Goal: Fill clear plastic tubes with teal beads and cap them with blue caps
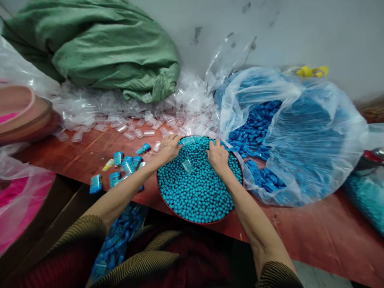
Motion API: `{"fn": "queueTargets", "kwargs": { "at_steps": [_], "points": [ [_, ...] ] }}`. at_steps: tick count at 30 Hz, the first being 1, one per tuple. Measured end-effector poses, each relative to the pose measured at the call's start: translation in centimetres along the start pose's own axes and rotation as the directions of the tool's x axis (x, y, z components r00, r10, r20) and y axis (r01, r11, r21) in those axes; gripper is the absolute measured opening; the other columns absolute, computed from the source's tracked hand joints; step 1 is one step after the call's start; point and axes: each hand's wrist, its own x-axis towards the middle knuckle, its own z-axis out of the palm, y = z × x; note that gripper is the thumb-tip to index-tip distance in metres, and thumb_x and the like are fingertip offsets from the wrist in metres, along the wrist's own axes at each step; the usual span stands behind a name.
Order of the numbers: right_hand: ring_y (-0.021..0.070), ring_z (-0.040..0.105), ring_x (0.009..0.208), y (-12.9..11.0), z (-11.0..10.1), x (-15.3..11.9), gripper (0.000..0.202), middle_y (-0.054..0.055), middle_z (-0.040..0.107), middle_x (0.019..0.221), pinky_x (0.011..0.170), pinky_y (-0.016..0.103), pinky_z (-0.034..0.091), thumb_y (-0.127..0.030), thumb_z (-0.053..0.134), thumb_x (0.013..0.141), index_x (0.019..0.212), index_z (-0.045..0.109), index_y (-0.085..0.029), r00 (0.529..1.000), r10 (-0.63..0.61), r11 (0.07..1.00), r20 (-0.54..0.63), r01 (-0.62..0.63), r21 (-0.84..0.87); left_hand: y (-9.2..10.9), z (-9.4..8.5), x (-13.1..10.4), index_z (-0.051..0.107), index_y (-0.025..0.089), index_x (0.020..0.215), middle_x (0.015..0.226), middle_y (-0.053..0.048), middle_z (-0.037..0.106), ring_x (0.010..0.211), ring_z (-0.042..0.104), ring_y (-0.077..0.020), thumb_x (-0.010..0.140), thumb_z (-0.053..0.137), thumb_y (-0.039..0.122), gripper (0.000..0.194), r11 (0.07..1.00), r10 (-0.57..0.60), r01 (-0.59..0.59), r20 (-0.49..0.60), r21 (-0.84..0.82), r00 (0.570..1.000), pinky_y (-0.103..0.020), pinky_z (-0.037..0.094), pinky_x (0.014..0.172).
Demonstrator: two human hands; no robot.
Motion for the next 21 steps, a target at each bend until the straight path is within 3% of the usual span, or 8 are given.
{"fn": "queueTargets", "kwargs": {
  "at_steps": [2, 4, 8, 12, 14, 17, 19, 21],
  "points": [
    [0.0234, 0.061, 0.082, 0.2, 0.4, 0.1, 0.031, 0.014, 0.055, 0.115, 0.058, 0.029, 0.041, -0.033, 0.047, 0.089, 0.114, 0.056, -0.017, 1.0, -0.005, 1.0, 0.008, 0.005, 0.018, 1.0, 1.3, 2.4, 0.051, 0.017, 0.122, 0.123, -0.011, 0.057, 0.112, 0.05, -0.0238, 0.089, 0.048, 0.031, 0.036, 0.999, 0.022, -0.017, 0.112, -0.048, 0.993, -0.036, 0.041, 0.093],
    [0.0208, 0.061, 0.08, 0.4, 0.7, -0.4, 0.027, 0.013, 0.055, 0.116, 0.057, 0.028, 0.041, -0.03, 0.043, 0.091, 0.11, 0.059, -0.018, 0.999, -0.035, 0.998, 0.013, 0.034, 0.055, 1.6, 2.4, 3.2, 0.05, 0.018, 0.123, 0.127, -0.01, 0.055, 0.117, 0.047, -0.0251, 0.089, 0.047, 0.03, 0.036, 0.997, 0.048, -0.037, 0.172, -0.065, 0.984, -0.041, 0.038, 0.098],
    [0.0182, 0.061, 0.085, 1.4, 1.5, -2.4, 0.028, 0.009, 0.057, 0.117, 0.063, 0.026, 0.044, -0.027, 0.042, 0.092, 0.111, 0.06, -0.021, 0.987, -0.148, 0.968, -0.054, 0.156, 0.195, 2.3, 3.4, 1.4, 0.049, 0.019, 0.124, 0.132, -0.008, 0.053, 0.125, 0.041, -0.0275, 0.089, 0.047, 0.027, 0.036, 0.987, 0.138, -0.116, 0.209, -0.113, 0.968, -0.048, 0.033, 0.102],
    [0.0162, 0.061, 0.086, 1.7, 2.0, -3.3, 0.027, 0.005, 0.063, 0.102, 0.07, 0.024, 0.046, -0.026, 0.041, 0.093, 0.106, 0.064, -0.022, 0.955, -0.251, 0.875, -0.156, 0.293, 0.386, 3.0, 3.1, -0.4, 0.053, 0.022, 0.121, 0.127, -0.007, 0.056, 0.126, 0.041, -0.027, 0.089, 0.047, 0.036, 0.035, 0.954, 0.253, -0.213, 0.188, -0.211, 0.949, -0.048, 0.033, 0.103],
    [0.0171, 0.061, 0.088, 1.4, 1.6, -2.5, 0.028, 0.006, 0.064, 0.096, 0.074, 0.025, 0.046, -0.026, 0.039, 0.093, 0.105, 0.064, -0.021, 0.948, -0.235, 0.853, -0.216, 0.308, 0.422, 3.0, 3.0, 0.4, 0.055, 0.02, 0.12, 0.123, -0.008, 0.058, 0.12, 0.047, -0.0235, 0.091, 0.043, 0.037, 0.035, 0.951, 0.215, -0.187, 0.093, -0.245, 0.972, -0.043, 0.035, 0.103],
    [0.0217, 0.057, 0.098, 0.6, 0.6, 0.4, 0.034, 0.01, 0.063, 0.105, 0.083, 0.031, 0.044, -0.023, 0.035, 0.093, 0.116, 0.06, -0.018, 0.937, -0.163, 0.894, -0.31, 0.273, 0.355, 2.5, 3.1, 3.5, 0.049, 0.015, 0.127, 0.128, -0.013, 0.053, 0.121, 0.047, -0.0236, 0.091, 0.042, 0.03, 0.039, 0.967, 0.006, -0.015, -0.035, -0.254, 0.999, -0.04, 0.036, 0.103],
    [0.0265, 0.054, 0.105, 0.2, 0.1, 3.0, 0.041, 0.014, 0.057, 0.121, 0.086, 0.036, 0.042, -0.019, 0.039, 0.09, 0.129, 0.051, -0.015, 0.938, -0.148, 0.93, -0.313, 0.239, 0.278, 2.0, 3.4, 6.0, 0.042, 0.014, 0.133, 0.136, -0.016, 0.046, 0.129, 0.039, -0.028, 0.087, 0.049, 0.026, 0.047, 0.967, -0.101, 0.091, -0.027, -0.237, 0.995, -0.046, 0.033, 0.105],
    [0.0296, 0.052, 0.108, -0.1, 0.0, 5.4, 0.049, 0.017, 0.049, 0.132, 0.086, 0.039, 0.042, -0.019, 0.045, 0.086, 0.136, 0.043, -0.015, 0.962, -0.127, 0.953, -0.241, 0.186, 0.238, 1.7, 3.9, 7.8, 0.041, 0.013, 0.133, 0.138, -0.018, 0.044, 0.131, 0.037, -0.0302, 0.085, 0.053, 0.023, 0.051, 0.966, -0.098, 0.104, 0.034, -0.237, 0.995, -0.049, 0.033, 0.105]
  ]
}}
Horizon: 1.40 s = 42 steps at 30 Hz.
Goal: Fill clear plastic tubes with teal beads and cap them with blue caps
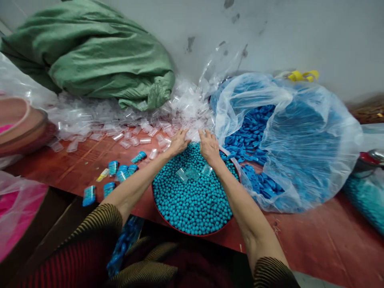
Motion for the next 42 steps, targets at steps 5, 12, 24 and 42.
{"fn": "queueTargets", "kwargs": {
  "at_steps": [5, 12, 24, 42],
  "points": [
    [0.0278, 0.054, 0.102, 0.6, 1.1, 0.8, 0.034, 0.014, 0.062, 0.111, 0.087, 0.04, 0.039, -0.02, 0.046, 0.086, 0.117, 0.058, -0.015, 0.996, -0.03, 1.0, 0.089, 0.03, 0.004, -0.4, 1.0, -0.4, 0.048, 0.014, 0.127, 0.127, -0.013, 0.056, 0.122, 0.047, -0.0239, 0.083, 0.054, 0.017, 0.044, 0.989, 0.144, -0.141, 0.093, -0.038, 0.985, -0.04, 0.038, 0.104],
    [0.0242, 0.057, 0.101, 1.1, 0.0, -4.8, 0.028, 0.011, 0.065, 0.107, 0.087, 0.036, 0.042, -0.025, 0.044, 0.087, 0.11, 0.059, -0.017, 0.999, 0.026, 0.933, -0.023, -0.016, 0.361, -0.1, -1.1, -6.0, 0.052, 0.016, 0.121, 0.125, -0.008, 0.058, 0.121, 0.049, -0.0202, 0.087, 0.047, 0.016, 0.035, 0.961, 0.26, -0.253, 0.057, -0.111, 0.964, -0.035, 0.036, 0.106],
    [0.0266, 0.053, 0.098, -1.6, -1.7, -9.9, 0.028, 0.013, 0.062, 0.107, 0.083, 0.036, 0.038, -0.028, 0.043, 0.09, 0.111, 0.057, -0.015, 0.996, 0.032, 0.999, 0.086, -0.033, 0.005, 2.9, -1.7, -13.9, 0.054, 0.017, 0.105, 0.098, -0.01, 0.066, 0.089, 0.063, -0.0251, 0.087, 0.05, 0.044, 0.033, 0.967, -0.18, 0.138, 0.191, 0.216, 0.965, -0.032, 0.047, 0.071],
    [0.0217, 0.061, 0.091, -2.2, -1.6, -9.1, 0.03, 0.008, 0.065, 0.103, 0.071, 0.028, 0.042, -0.031, 0.06, 0.083, 0.111, 0.055, -0.02, 0.931, -0.084, 0.992, 0.356, 0.043, 0.122, 1.7, 0.0, -13.9, 0.05, 0.018, 0.122, 0.087, -0.001, 0.06, 0.081, 0.057, -0.0159, 0.074, 0.06, 0.012, 0.049, 0.958, -0.058, 0.068, 0.043, -0.28, 0.997, -0.03, 0.047, 0.079]
  ]
}}
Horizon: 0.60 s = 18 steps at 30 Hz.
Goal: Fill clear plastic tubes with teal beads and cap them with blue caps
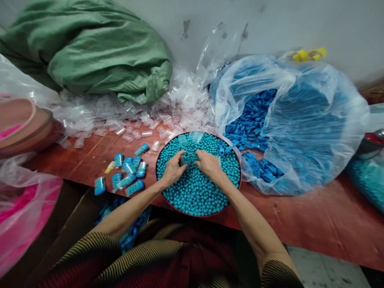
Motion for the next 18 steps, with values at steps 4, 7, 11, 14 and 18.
{"fn": "queueTargets", "kwargs": {
  "at_steps": [4, 7, 11, 14, 18],
  "points": [
    [0.0206, 0.062, 0.089, 0.3, 0.2, -1.7, 0.023, 0.007, 0.066, 0.101, 0.075, 0.029, 0.043, -0.028, 0.055, 0.086, 0.106, 0.056, -0.019, 0.99, 0.054, 0.987, -0.131, -0.033, 0.16, -0.3, -0.6, -0.5, 0.06, 0.017, 0.105, 0.083, 0.0, 0.058, 0.078, 0.055, -0.0147, 0.074, 0.06, 0.01, 0.032, 0.997, 0.06, -0.058, 0.037, -0.04, 0.998, -0.029, 0.047, 0.077],
    [0.0194, 0.062, 0.087, 0.3, 0.5, -2.8, 0.02, 0.008, 0.066, 0.1, 0.077, 0.029, 0.045, -0.026, 0.053, 0.086, 0.104, 0.056, -0.018, 0.979, 0.036, 0.957, -0.199, 0.024, 0.289, -0.1, -0.9, -0.7, 0.058, 0.016, 0.109, 0.084, -0.001, 0.057, 0.078, 0.055, -0.0147, 0.074, 0.06, 0.009, 0.036, 0.997, 0.069, -0.068, 0.023, -0.042, 0.997, -0.029, 0.047, 0.077],
    [0.0193, 0.062, 0.089, -0.4, 1.1, -3.6, 0.02, 0.007, 0.065, 0.101, 0.079, 0.031, 0.047, -0.022, 0.05, 0.087, 0.105, 0.057, -0.02, 0.98, -0.021, 0.93, -0.199, 0.092, 0.357, 0.2, -0.5, -0.8, 0.059, 0.017, 0.109, 0.085, -0.002, 0.057, 0.078, 0.055, -0.0148, 0.076, 0.058, 0.009, 0.035, 0.995, 0.091, -0.088, 0.069, -0.041, 0.993, -0.029, 0.047, 0.078],
    [0.0201, 0.061, 0.092, -1.3, 1.5, -4.1, 0.019, 0.007, 0.064, 0.102, 0.079, 0.031, 0.047, -0.024, 0.049, 0.088, 0.105, 0.059, -0.021, 0.976, -0.012, 0.942, -0.217, 0.084, 0.324, 0.5, 0.0, -0.9, 0.06, 0.018, 0.108, 0.09, -0.004, 0.061, 0.082, 0.058, -0.0155, 0.081, 0.05, 0.01, 0.03, 0.994, 0.051, -0.042, 0.092, -0.099, 0.994, -0.03, 0.048, 0.08],
    [0.0196, 0.06, 0.085, -2.1, 2.0, -5.0, 0.018, 0.007, 0.061, 0.095, 0.074, 0.03, 0.048, -0.027, 0.049, 0.088, 0.101, 0.06, -0.022, 0.96, 0.105, 0.931, -0.26, -0.004, 0.364, 0.9, 0.2, -1.2, 0.048, 0.019, 0.123, 0.103, -0.006, 0.065, 0.091, 0.062, -0.0156, 0.088, 0.041, 0.015, 0.036, 0.965, 0.028, 0.012, 0.15, -0.261, 0.988, -0.031, 0.049, 0.085]
  ]
}}
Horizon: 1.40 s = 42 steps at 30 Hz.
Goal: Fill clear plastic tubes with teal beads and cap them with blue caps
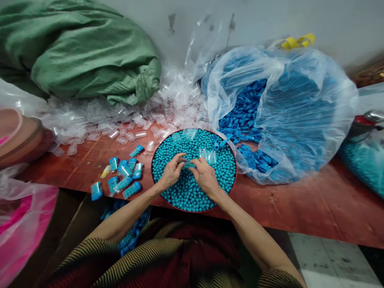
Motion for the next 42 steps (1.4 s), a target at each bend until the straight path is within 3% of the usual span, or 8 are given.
{"fn": "queueTargets", "kwargs": {
  "at_steps": [4, 8, 19, 22, 28, 31, 38, 42],
  "points": [
    [0.0197, 0.061, 0.081, -0.1, 0.7, -0.8, 0.017, 0.007, 0.063, 0.088, 0.072, 0.03, 0.048, -0.025, 0.049, 0.088, 0.1, 0.059, -0.018, 0.996, 0.073, 0.993, -0.06, -0.067, 0.095, 0.3, 0.0, -0.4, 0.034, 0.017, 0.134, 0.122, -0.011, 0.059, 0.109, 0.058, -0.0184, 0.086, 0.051, 0.024, 0.051, 0.993, 0.039, -0.027, 0.104, -0.116, 0.994, -0.034, 0.046, 0.094],
    [0.0195, 0.063, 0.084, -0.3, 0.8, -1.0, 0.019, 0.007, 0.066, 0.094, 0.075, 0.03, 0.047, -0.021, 0.048, 0.087, 0.103, 0.058, -0.019, 0.995, 0.098, 0.991, -0.024, -0.095, 0.098, -0.2, 0.3, -0.5, 0.037, 0.015, 0.133, 0.127, -0.014, 0.054, 0.116, 0.053, -0.022, 0.074, 0.068, 0.023, 0.067, 0.997, 0.071, -0.068, 0.163, -0.026, 0.984, -0.038, 0.041, 0.102],
    [0.0188, 0.064, 0.091, -1.1, -1.8, -0.3, 0.022, 0.004, 0.068, 0.105, 0.07, 0.026, 0.043, -0.024, 0.047, 0.09, 0.109, 0.057, -0.023, 0.952, 0.133, 0.974, 0.276, -0.074, -0.215, -0.7, 1.3, -0.7, 0.047, 0.017, 0.113, 0.105, -0.007, 0.061, 0.096, 0.059, -0.0184, 0.077, 0.058, 0.014, 0.038, 0.995, 0.065, -0.072, 0.093, 0.073, 0.993, -0.034, 0.048, 0.089],
    [0.0193, 0.062, 0.094, -0.5, -2.6, 1.0, 0.025, 0.006, 0.064, 0.112, 0.069, 0.026, 0.042, -0.025, 0.042, 0.092, 0.113, 0.056, -0.023, 0.959, 0.133, 0.948, 0.249, -0.05, -0.314, -0.5, 0.6, -0.7, 0.047, 0.017, 0.114, 0.108, -0.008, 0.058, 0.103, 0.054, -0.0212, 0.076, 0.054, 0.01, 0.039, 0.958, 0.123, -0.135, 0.063, 0.252, 0.99, -0.039, 0.045, 0.094],
    [0.0219, 0.06, 0.089, 2.0, -3.3, 5.6, 0.027, 0.012, 0.06, 0.109, 0.063, 0.027, 0.04, -0.027, 0.046, 0.089, 0.113, 0.055, -0.018, 0.957, 0.185, 0.865, 0.223, -0.051, -0.499, 0.7, -0.4, -0.5, 0.05, 0.015, 0.11, 0.113, -0.012, 0.054, 0.108, 0.049, -0.027, 0.079, 0.055, 0.017, 0.032, 0.798, 0.068, -0.211, 0.264, 0.564, 0.962, -0.045, 0.044, 0.094],
    [0.0216, 0.059, 0.088, 3.2, -2.8, 6.3, 0.019, 0.011, 0.06, 0.103, 0.068, 0.028, 0.04, -0.024, 0.049, 0.087, 0.103, 0.059, -0.017, 0.964, 0.121, 0.907, 0.238, -0.009, -0.422, 0.7, -0.1, -0.6, 0.049, 0.015, 0.111, 0.126, -0.014, 0.048, 0.119, 0.045, -0.0291, 0.08, 0.057, 0.02, 0.032, 0.808, 0.042, -0.183, 0.255, 0.561, 0.966, -0.047, 0.042, 0.099],
    [0.0186, 0.058, 0.085, 3.0, -1.6, 4.9, 0.013, 0.008, 0.065, 0.091, 0.077, 0.029, 0.043, -0.015, 0.048, 0.085, 0.091, 0.06, -0.017, 1.0, -0.031, 0.999, -0.001, 0.031, 0.021, -0.2, 0.3, -0.8, 0.047, 0.013, 0.109, 0.15, -0.018, 0.019, 0.141, 0.017, -0.0341, 0.077, 0.059, 0.016, 0.034, 0.888, 0.11, -0.193, 0.216, 0.417, 0.97, -0.051, 0.029, 0.112],
    [0.0154, 0.059, 0.077, 1.6, -0.1, 3.8, 0.014, 0.004, 0.066, 0.082, 0.072, 0.026, 0.044, -0.012, 0.047, 0.085, 0.083, 0.06, -0.018, 0.99, -0.041, 0.991, 0.137, 0.022, 0.135, -0.7, 0.5, -0.6, 0.045, 0.011, 0.11, 0.148, -0.022, 0.022, 0.141, 0.017, -0.0353, 0.076, 0.059, 0.016, 0.037, 0.883, 0.161, -0.244, 0.23, 0.402, 0.96, -0.053, 0.028, 0.111]
  ]
}}
